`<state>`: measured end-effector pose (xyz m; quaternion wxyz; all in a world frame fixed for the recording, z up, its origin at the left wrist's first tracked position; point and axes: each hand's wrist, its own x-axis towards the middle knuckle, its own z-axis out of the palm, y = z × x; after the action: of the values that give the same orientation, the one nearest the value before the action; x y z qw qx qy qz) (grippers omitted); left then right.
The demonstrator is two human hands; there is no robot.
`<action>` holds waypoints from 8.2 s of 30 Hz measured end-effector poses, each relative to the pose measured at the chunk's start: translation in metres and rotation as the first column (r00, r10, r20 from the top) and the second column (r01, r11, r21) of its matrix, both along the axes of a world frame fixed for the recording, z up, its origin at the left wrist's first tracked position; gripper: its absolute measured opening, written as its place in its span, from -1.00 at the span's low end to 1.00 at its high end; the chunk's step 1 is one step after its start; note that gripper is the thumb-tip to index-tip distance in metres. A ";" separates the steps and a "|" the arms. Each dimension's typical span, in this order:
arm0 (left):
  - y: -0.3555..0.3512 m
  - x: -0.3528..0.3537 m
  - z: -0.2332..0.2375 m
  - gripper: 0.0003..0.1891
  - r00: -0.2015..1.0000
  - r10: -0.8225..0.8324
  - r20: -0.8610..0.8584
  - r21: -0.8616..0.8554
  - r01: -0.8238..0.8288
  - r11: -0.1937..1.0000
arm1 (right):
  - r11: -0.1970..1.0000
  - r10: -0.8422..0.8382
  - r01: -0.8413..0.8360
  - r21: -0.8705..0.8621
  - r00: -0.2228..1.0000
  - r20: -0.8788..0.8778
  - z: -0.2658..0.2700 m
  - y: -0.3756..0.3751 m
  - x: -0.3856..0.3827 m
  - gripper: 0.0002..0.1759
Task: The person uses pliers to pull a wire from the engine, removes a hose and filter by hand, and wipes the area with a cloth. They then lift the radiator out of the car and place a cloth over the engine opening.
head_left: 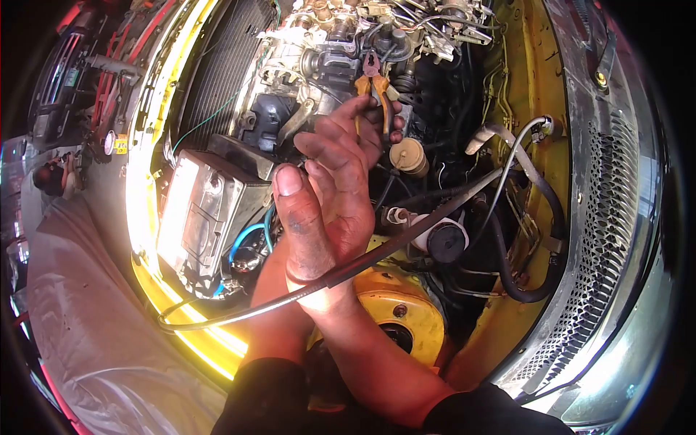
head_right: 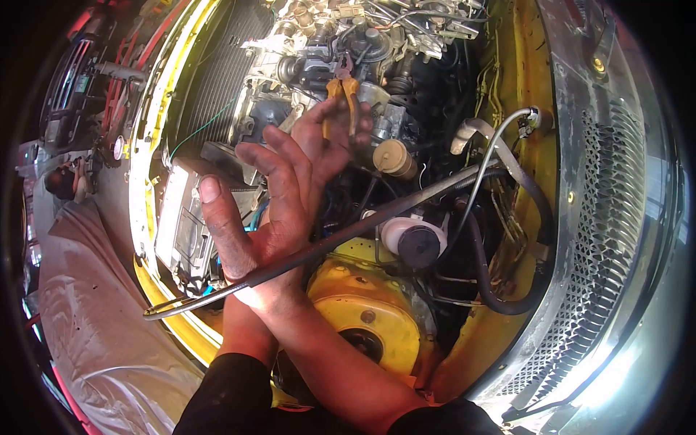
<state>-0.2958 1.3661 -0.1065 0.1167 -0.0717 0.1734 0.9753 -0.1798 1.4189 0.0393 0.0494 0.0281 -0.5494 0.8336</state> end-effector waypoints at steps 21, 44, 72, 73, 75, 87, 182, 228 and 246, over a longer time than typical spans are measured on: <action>0.013 -0.005 0.092 -0.55 0.959 0.229 0.167 -0.864 0.254 -0.434 | 0.999 0.030 -0.030 -0.043 1.000 0.000 0.003 0.000 0.000 -0.54; 0.009 0.003 0.054 -0.52 0.970 0.227 0.083 -0.989 0.108 -0.103 | 0.999 0.031 -0.029 -0.046 0.999 0.044 0.006 -0.001 0.000 -0.51; 0.004 -0.008 0.078 -0.58 0.959 0.210 0.191 -0.879 0.262 -0.397 | 0.993 0.078 -0.077 -0.094 0.997 0.006 0.008 0.002 -0.001 -0.58; 0.005 -0.005 0.081 -0.58 0.962 0.186 0.201 -0.866 0.264 -0.426 | 0.993 0.076 -0.075 -0.087 0.997 0.015 0.008 0.003 0.000 -0.58; 0.003 0.001 0.090 -0.57 0.965 0.140 0.221 -0.837 0.261 -0.481 | 0.996 0.080 -0.080 -0.040 0.997 -0.001 0.009 0.005 -0.002 -0.58; 0.003 -0.007 0.091 -0.58 0.975 0.170 0.141 -0.874 0.204 -0.442 | 0.986 0.078 -0.071 -0.153 0.996 0.038 0.007 -0.001 0.001 -0.55; 0.046 -0.037 -0.044 -0.58 0.860 0.501 -0.098 -0.982 -0.001 -0.190 | 0.992 0.086 -0.080 0.094 0.994 -0.065 0.004 0.014 -0.012 -0.51; 0.017 -0.032 -0.105 -0.42 0.966 0.199 0.167 -0.984 0.149 0.100 | 0.027 -0.041 -0.568 0.823 0.822 0.568 -0.176 0.018 -0.211 -0.44; -0.023 0.061 0.023 -0.56 0.998 -0.026 -0.053 -0.964 -0.058 -0.260 | 0.728 0.182 -0.303 0.616 0.950 0.252 -0.097 0.034 -0.125 -0.77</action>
<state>-0.2345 1.3434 -0.0835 -0.0033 -0.1125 0.8815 0.4585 -0.3050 1.4531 -0.0579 -0.1212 0.0422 -0.7966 0.5907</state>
